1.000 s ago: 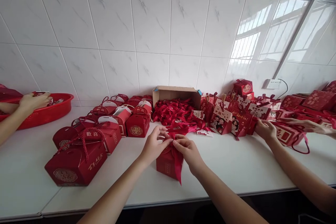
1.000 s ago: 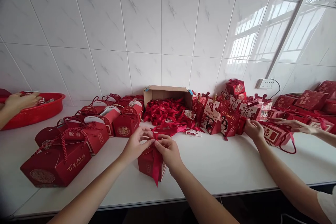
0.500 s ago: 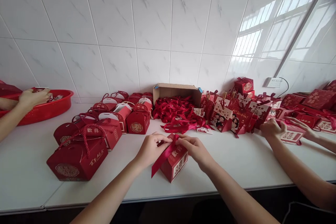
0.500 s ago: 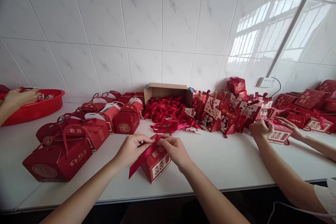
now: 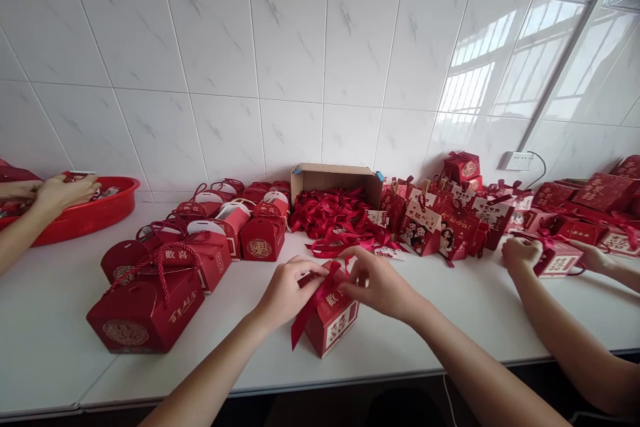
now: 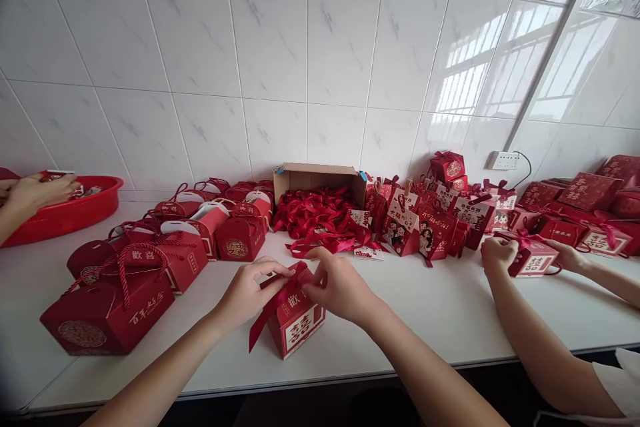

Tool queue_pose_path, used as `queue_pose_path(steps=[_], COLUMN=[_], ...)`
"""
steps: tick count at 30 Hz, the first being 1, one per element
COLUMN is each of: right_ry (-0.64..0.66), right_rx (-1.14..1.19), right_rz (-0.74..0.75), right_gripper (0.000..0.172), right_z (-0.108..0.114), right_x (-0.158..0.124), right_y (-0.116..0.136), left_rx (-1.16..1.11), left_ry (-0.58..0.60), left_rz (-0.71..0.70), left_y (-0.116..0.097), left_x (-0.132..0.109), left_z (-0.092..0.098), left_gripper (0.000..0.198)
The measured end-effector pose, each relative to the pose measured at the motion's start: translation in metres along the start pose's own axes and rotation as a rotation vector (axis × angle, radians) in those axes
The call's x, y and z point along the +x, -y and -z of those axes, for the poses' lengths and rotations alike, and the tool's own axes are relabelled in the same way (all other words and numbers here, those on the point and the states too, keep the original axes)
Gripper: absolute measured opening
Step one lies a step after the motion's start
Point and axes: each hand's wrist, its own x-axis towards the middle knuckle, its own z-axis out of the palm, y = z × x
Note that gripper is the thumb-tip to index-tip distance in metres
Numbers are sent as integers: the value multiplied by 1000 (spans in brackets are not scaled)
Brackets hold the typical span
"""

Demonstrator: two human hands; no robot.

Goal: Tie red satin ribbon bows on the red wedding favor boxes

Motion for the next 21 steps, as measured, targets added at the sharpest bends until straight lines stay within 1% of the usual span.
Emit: queue_pose_path(steps=[1, 2, 3, 4, 6, 7, 8, 12, 13, 15, 16, 19, 21], right_ry=[104, 170, 183, 148, 20, -20, -29, 12, 16, 20, 21, 45, 63], right_rx=[62, 95, 96, 73, 29, 38, 65, 165, 169, 136, 96, -71, -172], right_rz=[-58, -100, -121, -119, -83, -70, -65, -25, 11, 143, 233, 499, 599], right_gripper=[39, 42, 43, 42, 37, 34, 32, 27, 24, 20, 23, 38, 45], right_z=[3, 5, 6, 6, 4, 2, 0, -7, -8, -8, -8, -7, -6], right_x=[-2, -2, -2, -1, 3, 6, 9, 19, 19, 19, 17, 12, 10], right_y=[3, 4, 5, 5, 3, 2, 1, -3, -4, -5, -5, -7, -10], left_rx=[-7, -12, -15, -16, -11, -4, 4, 48, 61, 85, 98, 117, 120], left_ry=[9, 16, 21, 25, 32, 38, 46, 72, 79, 99, 110, 155, 182], left_rz=[3, 6, 8, 8, 5, 1, -7, -58, -70, -86, -90, -94, -90], left_y=[0, -1, -1, -1, -2, -2, -3, -5, -5, -6, -7, -8, -9], left_x=[0, 0, -1, -1, -1, -1, -1, 2, 3, 5, 6, 8, 9], left_z=[0, 0, 1, 1, 2, 3, 4, 8, 9, 11, 11, 13, 15], left_gripper=[17, 17, 16, 16, 14, 14, 13, 14, 15, 15, 14, 16, 19])
